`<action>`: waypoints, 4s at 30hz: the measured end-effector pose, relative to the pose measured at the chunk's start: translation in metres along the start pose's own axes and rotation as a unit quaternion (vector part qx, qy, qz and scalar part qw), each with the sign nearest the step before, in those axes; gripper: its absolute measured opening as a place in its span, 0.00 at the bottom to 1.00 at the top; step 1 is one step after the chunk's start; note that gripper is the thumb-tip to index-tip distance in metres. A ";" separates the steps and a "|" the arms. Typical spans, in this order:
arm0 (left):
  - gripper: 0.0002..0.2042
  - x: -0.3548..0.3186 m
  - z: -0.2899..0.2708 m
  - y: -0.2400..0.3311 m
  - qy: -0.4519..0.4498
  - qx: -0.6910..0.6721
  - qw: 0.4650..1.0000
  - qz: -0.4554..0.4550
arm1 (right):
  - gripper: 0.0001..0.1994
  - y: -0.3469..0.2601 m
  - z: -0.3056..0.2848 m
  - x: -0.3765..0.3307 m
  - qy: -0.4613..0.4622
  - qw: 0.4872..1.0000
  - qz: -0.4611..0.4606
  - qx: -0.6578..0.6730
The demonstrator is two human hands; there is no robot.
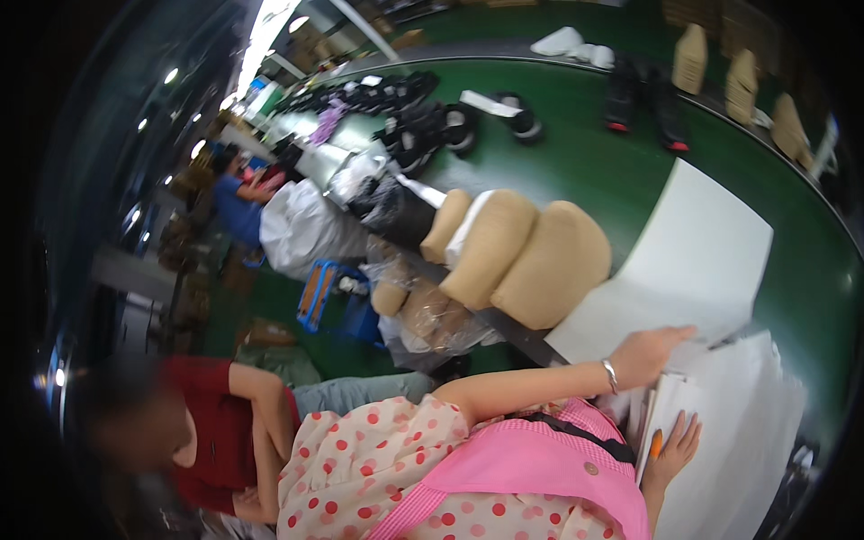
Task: The person repeatedly cuts white paper sheets using an orange utility knife on a green workbench. They handle the sheets one at a time, align them, cut, and stack the cut pieces.
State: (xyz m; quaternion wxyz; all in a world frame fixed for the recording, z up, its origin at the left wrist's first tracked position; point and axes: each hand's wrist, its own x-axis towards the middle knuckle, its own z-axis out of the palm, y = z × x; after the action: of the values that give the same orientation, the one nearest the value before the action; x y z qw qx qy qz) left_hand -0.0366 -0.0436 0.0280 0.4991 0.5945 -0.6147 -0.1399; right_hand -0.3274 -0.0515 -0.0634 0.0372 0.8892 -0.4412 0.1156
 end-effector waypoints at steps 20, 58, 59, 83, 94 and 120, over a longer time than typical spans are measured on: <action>0.25 -0.066 -0.032 0.030 -0.112 0.060 0.992 -0.010 | 0.23 0.039 0.020 0.030 0.093 0.990 0.032 -0.103; 0.16 -0.102 -0.128 0.011 -0.160 0.022 0.983 -0.090 | 0.04 -0.077 -0.167 0.046 -0.144 0.961 -0.090 0.219; 0.14 -0.112 -0.135 0.002 -0.126 0.047 0.981 -0.141 | 0.05 -0.071 -0.167 0.041 -0.192 0.950 -0.076 0.235; 0.11 -0.212 -0.134 -0.053 -0.023 -0.253 0.821 -0.512 | 0.08 -0.184 0.012 0.080 -0.104 0.937 -0.081 0.324; 0.22 -0.160 -0.143 -0.029 0.001 -0.173 0.917 -0.360 | 0.06 -0.152 -0.104 0.122 -0.178 0.818 0.111 0.536; 0.10 -0.179 -0.160 -0.027 -0.257 -0.092 0.880 -0.389 | 0.16 0.054 -0.242 0.099 0.027 0.714 0.260 0.649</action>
State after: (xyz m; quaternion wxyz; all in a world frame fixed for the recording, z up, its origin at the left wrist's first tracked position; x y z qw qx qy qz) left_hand 0.0675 0.1731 0.0017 0.2822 0.6800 -0.4252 -0.5265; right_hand -0.3542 -0.1204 0.1933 -0.5689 0.5417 -0.4703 0.4022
